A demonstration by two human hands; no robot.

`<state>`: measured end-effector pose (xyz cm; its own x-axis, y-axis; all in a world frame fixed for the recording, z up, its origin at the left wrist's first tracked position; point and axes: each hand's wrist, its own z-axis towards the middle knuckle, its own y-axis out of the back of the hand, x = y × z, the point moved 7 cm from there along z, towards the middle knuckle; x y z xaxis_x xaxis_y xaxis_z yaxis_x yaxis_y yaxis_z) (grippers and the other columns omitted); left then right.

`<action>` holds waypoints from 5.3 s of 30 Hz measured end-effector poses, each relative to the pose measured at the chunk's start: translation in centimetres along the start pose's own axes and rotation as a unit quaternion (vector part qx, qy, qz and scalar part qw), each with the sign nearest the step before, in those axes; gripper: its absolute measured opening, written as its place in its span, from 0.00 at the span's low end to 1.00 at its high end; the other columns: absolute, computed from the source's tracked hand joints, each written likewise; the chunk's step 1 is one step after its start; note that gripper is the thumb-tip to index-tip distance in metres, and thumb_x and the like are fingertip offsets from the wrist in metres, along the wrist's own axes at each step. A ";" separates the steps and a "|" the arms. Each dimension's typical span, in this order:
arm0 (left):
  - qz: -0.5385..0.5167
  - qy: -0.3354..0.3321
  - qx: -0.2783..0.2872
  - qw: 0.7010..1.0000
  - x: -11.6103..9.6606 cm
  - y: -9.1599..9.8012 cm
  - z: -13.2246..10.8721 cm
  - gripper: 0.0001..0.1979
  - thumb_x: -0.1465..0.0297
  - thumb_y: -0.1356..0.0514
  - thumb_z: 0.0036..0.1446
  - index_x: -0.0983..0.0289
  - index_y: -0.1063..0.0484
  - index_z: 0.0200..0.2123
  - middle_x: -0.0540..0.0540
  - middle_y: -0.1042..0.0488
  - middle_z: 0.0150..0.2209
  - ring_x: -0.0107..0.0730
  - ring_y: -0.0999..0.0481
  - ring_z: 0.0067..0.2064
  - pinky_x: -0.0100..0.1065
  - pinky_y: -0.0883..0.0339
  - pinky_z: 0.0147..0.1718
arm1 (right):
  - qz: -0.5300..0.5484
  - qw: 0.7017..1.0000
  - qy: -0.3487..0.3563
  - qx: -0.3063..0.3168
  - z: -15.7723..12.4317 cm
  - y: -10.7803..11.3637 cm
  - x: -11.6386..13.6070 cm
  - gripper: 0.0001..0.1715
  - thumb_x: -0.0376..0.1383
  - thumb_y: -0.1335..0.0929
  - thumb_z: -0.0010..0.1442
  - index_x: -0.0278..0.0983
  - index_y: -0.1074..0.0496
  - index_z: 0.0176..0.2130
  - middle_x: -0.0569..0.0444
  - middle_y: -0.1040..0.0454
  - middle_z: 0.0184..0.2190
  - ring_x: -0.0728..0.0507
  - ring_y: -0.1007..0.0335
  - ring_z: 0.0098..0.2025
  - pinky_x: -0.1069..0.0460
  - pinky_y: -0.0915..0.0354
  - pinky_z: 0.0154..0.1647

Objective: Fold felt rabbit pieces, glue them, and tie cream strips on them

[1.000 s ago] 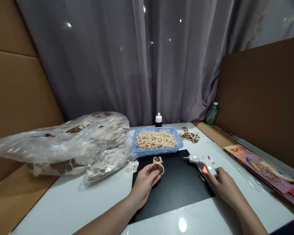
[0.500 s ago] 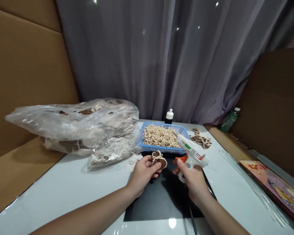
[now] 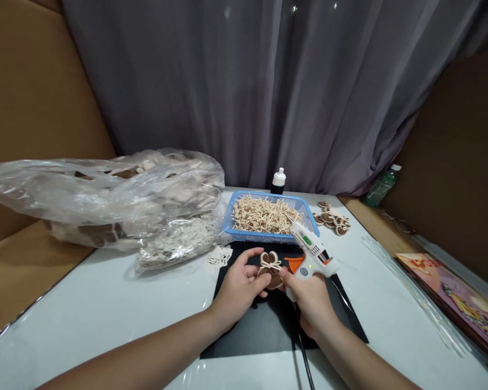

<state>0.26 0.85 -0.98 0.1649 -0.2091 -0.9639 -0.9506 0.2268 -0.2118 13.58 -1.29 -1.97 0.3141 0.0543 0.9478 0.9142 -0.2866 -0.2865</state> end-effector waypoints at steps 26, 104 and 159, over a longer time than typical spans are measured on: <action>-0.066 -0.028 -0.157 0.985 -0.2 4.5 2.5 0.09 0.67 0.39 0.46 0.67 0.26 0.30 0.54 0.23 0.29 0.26 0.25 0.26 0.22 0.38 0.20 | -0.243 0.968 0.018 0.062 -1.6 1.2 0.3 0.21 0.52 0.32 0.46 0.36 0.27 0.26 0.53 0.26 0.23 0.48 0.34 0.18 0.54 0.35 0.21; -0.069 -0.035 -0.140 0.987 -0.1 4.2 2.3 0.09 0.67 0.37 0.46 0.67 0.23 0.29 0.54 0.23 0.28 0.25 0.25 0.28 0.22 0.35 0.23 | -0.327 0.941 0.002 0.090 -0.7 1.5 -0.3 0.08 0.36 0.38 0.46 0.36 0.33 0.22 0.58 0.35 0.14 0.48 0.36 0.19 0.55 0.40 0.22; -0.064 -0.087 -0.179 0.978 -1.2 4.7 2.5 0.12 0.67 0.34 0.41 0.64 0.25 0.33 0.50 0.24 0.32 0.28 0.25 0.34 0.21 0.32 0.23 | -0.305 0.944 0.054 0.115 -0.5 0.7 0.7 0.07 0.32 0.39 0.48 0.35 0.33 0.24 0.59 0.35 0.18 0.50 0.37 0.20 0.56 0.40 0.21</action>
<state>-3.70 4.54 -1.25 0.3011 -0.0409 -0.9527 -0.9452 -0.1454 -0.2924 14.38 -1.91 -1.42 -0.3047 0.0409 0.9516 0.9520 -0.0183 0.3056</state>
